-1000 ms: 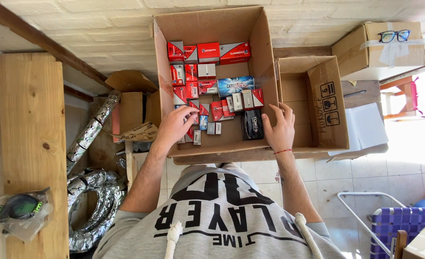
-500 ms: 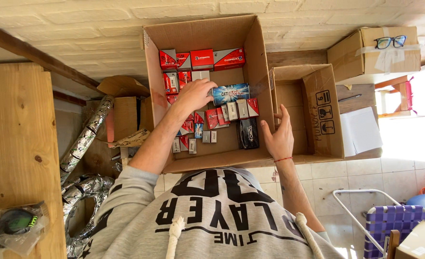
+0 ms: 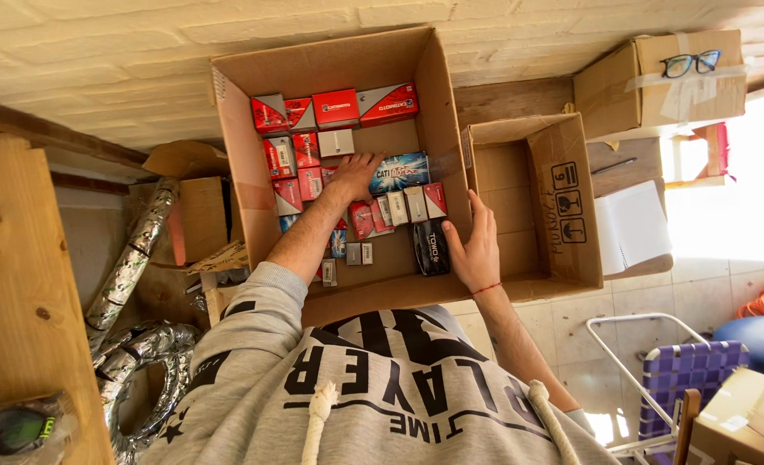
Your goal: The person organizes boxes of vehicle parts by picking them up from a large cardboard box, opening one to show the contents, and then stacking the boxes on a wooden shelf.
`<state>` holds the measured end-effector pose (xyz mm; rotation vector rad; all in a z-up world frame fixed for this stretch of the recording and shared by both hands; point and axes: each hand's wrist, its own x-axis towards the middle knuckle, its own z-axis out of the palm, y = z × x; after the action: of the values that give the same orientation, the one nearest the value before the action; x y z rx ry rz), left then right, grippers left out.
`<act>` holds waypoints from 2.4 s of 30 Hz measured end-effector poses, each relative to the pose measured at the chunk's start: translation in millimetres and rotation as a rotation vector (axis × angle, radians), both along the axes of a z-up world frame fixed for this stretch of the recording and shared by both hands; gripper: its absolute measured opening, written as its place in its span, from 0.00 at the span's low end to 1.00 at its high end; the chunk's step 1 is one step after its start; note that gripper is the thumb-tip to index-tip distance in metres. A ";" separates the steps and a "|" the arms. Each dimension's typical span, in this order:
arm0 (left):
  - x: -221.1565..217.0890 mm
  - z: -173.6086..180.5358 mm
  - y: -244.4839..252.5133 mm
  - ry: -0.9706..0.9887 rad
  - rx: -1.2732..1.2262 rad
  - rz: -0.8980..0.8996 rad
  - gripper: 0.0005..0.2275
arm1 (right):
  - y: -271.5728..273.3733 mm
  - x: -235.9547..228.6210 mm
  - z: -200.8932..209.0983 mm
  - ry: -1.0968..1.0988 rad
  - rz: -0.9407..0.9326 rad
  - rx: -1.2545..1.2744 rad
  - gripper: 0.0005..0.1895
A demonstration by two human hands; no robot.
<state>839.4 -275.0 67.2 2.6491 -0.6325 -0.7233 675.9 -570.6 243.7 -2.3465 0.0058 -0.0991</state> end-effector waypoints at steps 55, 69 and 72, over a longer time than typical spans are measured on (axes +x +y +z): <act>-23.3 101.8 24.7 -0.238 -0.059 0.126 0.47 | 53.5 59.5 -98.7 0.344 0.498 -0.729 0.58; -72.3 209.0 58.3 -0.293 -0.177 0.402 0.46 | 56.8 63.5 -87.5 0.223 0.421 -0.739 0.48; -89.5 241.3 59.7 -0.283 -0.256 0.442 0.44 | 53.4 61.8 -73.9 0.197 0.441 -0.689 0.47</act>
<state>749.9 -215.3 308.6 2.5323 -0.1718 -0.1329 737.7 -517.2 169.8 -2.9636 -0.5203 0.4087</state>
